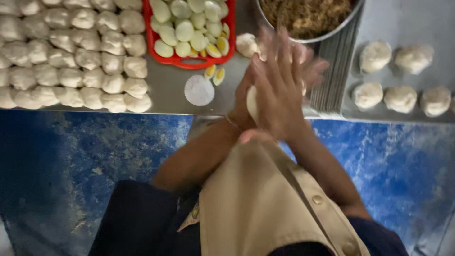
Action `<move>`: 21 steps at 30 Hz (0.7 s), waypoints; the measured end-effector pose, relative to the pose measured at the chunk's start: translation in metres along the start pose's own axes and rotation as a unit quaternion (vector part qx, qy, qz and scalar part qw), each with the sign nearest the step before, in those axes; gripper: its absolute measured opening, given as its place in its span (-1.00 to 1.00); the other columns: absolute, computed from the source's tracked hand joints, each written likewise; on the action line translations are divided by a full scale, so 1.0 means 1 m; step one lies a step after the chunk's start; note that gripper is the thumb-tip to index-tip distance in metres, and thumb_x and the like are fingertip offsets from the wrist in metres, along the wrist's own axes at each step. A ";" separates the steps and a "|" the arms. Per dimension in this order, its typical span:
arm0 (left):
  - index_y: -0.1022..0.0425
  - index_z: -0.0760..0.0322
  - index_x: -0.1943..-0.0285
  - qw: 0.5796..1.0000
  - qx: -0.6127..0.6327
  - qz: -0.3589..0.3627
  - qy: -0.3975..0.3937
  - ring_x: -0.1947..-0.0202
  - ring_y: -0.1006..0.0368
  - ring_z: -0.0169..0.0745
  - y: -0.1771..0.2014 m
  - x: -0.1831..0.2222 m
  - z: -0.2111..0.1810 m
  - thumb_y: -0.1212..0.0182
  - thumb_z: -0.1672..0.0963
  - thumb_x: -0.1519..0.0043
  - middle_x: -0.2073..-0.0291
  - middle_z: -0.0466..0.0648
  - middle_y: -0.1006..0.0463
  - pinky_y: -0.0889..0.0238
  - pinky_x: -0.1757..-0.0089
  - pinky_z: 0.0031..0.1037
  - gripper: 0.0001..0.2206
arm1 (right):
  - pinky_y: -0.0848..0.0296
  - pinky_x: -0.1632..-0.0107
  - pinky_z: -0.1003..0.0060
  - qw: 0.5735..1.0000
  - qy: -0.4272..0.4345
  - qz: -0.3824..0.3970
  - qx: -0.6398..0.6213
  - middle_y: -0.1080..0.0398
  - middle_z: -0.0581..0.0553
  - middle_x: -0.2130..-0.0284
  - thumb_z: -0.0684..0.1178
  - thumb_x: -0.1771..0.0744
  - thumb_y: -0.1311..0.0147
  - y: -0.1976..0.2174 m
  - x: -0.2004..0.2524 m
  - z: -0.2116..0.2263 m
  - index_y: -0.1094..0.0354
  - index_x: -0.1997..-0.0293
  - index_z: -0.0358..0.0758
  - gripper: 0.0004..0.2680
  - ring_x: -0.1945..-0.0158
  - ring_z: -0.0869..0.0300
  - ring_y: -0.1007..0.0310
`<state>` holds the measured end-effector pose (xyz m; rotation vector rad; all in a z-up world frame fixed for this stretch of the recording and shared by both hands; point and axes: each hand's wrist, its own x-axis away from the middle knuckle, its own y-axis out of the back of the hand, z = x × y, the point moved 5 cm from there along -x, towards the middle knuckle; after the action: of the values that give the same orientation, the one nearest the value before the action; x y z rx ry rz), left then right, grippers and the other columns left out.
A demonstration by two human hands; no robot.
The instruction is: The person prepares filled dough buns by hand, placing fillings into flattened dough, pinching the edges to seal them, and setting the completed buns into paper liners on a tray.
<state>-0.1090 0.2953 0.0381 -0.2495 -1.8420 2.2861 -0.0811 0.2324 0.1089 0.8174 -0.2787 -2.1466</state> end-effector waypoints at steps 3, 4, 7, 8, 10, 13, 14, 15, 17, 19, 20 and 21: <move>0.10 0.25 -0.69 0.999 0.025 -0.015 0.034 -0.54 -0.04 0.06 0.006 0.007 0.011 0.16 -0.35 -0.30 -0.60 0.15 0.00 0.09 -0.46 0.03 -0.06 | 0.21 -0.55 0.23 1.000 -0.007 -0.008 -0.002 0.42 -0.06 -0.60 0.21 -0.43 0.04 0.005 0.007 0.004 0.53 -0.67 -0.15 -0.31 -0.61 0.16 0.35; 0.08 0.22 -0.70 0.997 0.061 0.005 0.047 -0.54 -0.03 0.05 0.004 0.010 0.013 0.17 -0.36 -0.32 -0.57 0.14 -0.02 0.08 -0.47 0.00 -0.07 | 0.22 -0.55 0.23 1.000 -0.001 -0.010 -0.006 0.43 -0.06 -0.60 0.22 -0.43 0.04 0.004 0.004 0.005 0.53 -0.67 -0.14 -0.30 -0.61 0.17 0.36; 0.05 0.22 -0.69 0.999 0.004 -0.005 0.038 -0.56 -0.02 0.01 0.010 0.010 0.011 0.12 -0.35 -0.33 -0.55 0.10 -0.05 0.10 -0.48 -0.09 -0.09 | 0.24 -0.56 0.22 1.000 0.005 -0.010 -0.011 0.44 -0.05 -0.60 0.23 -0.42 0.03 -0.003 0.002 0.005 0.53 -0.67 -0.11 -0.30 -0.62 0.17 0.38; 0.05 0.23 -0.68 0.999 -0.035 -0.022 0.029 -0.56 -0.01 0.00 0.014 0.011 0.017 0.09 -0.34 -0.33 -0.55 0.08 -0.05 0.11 -0.48 -0.11 -0.09 | 0.24 -0.56 0.22 1.000 -0.006 -0.008 -0.014 0.44 -0.05 -0.60 0.24 -0.42 0.03 -0.003 0.007 0.007 0.53 -0.67 -0.11 -0.30 -0.62 0.17 0.39; 0.04 0.26 -0.67 0.991 -0.123 -0.053 0.009 -0.56 0.00 -0.04 0.020 0.009 0.021 0.03 -0.32 -0.33 -0.56 0.06 -0.06 0.14 -0.49 -0.16 -0.10 | 0.25 -0.57 0.22 0.999 -0.027 -0.018 -0.029 0.45 -0.04 -0.60 0.25 -0.42 0.03 0.000 0.012 0.004 0.53 -0.67 -0.09 -0.29 -0.62 0.17 0.40; -0.04 0.23 -0.59 1.000 -0.006 -0.013 0.020 -0.46 -0.09 -0.02 0.020 0.003 0.013 0.03 -0.34 -0.34 -0.46 0.06 -0.15 0.02 -0.41 -0.14 -0.15 | 0.27 -0.57 0.21 0.996 -0.052 -0.045 -0.061 0.46 -0.03 -0.60 0.27 -0.42 0.03 0.003 0.020 0.006 0.53 -0.68 -0.07 -0.29 -0.62 0.18 0.42; -0.09 0.20 -0.56 0.997 0.074 0.018 0.026 -0.40 -0.14 0.01 0.019 -0.001 0.008 0.04 -0.35 -0.34 -0.41 0.06 -0.19 -0.05 -0.37 -0.11 -0.16 | 0.28 -0.58 0.21 0.995 -0.055 -0.049 -0.073 0.46 -0.03 -0.60 0.27 -0.42 0.03 0.004 0.021 0.006 0.53 -0.68 -0.06 -0.29 -0.62 0.18 0.43; -0.08 0.20 -0.54 0.998 0.056 0.041 0.003 -0.41 -0.15 0.03 0.018 -0.003 0.005 0.05 -0.35 -0.36 -0.41 0.08 -0.20 -0.06 -0.36 -0.08 -0.18 | 0.28 -0.58 0.20 0.993 -0.057 -0.056 -0.083 0.46 -0.02 -0.60 0.28 -0.41 0.03 0.004 0.022 0.005 0.53 -0.68 -0.05 -0.29 -0.63 0.18 0.44; -0.05 0.20 -0.54 0.996 0.030 0.071 -0.039 -0.42 -0.16 0.05 0.018 -0.005 0.003 0.08 -0.34 -0.41 -0.42 0.10 -0.21 -0.07 -0.35 -0.05 -0.22 | 0.29 -0.59 0.20 0.990 -0.065 -0.068 -0.101 0.47 -0.02 -0.59 0.29 -0.41 0.02 0.004 0.021 0.000 0.53 -0.68 -0.03 -0.28 -0.63 0.18 0.45; -0.01 0.20 -0.57 0.996 0.019 0.064 -0.064 -0.40 -0.14 0.04 0.019 0.004 -0.005 0.11 -0.32 -0.45 -0.42 0.10 -0.19 -0.06 -0.36 -0.09 -0.24 | 0.31 -0.59 0.19 0.985 -0.083 -0.087 -0.122 0.48 -0.01 -0.59 0.30 -0.41 0.02 0.006 0.019 -0.005 0.53 -0.68 -0.02 -0.28 -0.63 0.19 0.47; 0.01 0.20 -0.59 0.996 0.029 0.057 -0.057 -0.41 -0.11 0.05 0.021 0.002 -0.005 0.12 -0.32 -0.43 -0.44 0.10 -0.17 -0.04 -0.37 -0.10 -0.22 | 0.31 -0.59 0.19 0.983 -0.086 -0.093 -0.133 0.48 -0.01 -0.59 0.31 -0.41 0.02 0.009 0.017 -0.009 0.53 -0.69 -0.01 -0.28 -0.63 0.19 0.48; 0.03 0.20 -0.60 0.997 0.039 0.050 -0.051 -0.42 -0.09 0.06 0.024 0.000 -0.006 0.13 -0.32 -0.41 -0.45 0.11 -0.14 -0.03 -0.38 -0.12 -0.20 | 0.32 -0.60 0.19 0.981 -0.087 -0.097 -0.141 0.48 0.00 -0.59 0.31 -0.41 0.02 0.013 0.014 -0.012 0.53 -0.69 0.00 -0.28 -0.63 0.19 0.48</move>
<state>-0.1087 0.2956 0.0134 -0.2213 -1.8225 2.4762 -0.0719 0.2149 0.0989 0.5116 0.0197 -2.3766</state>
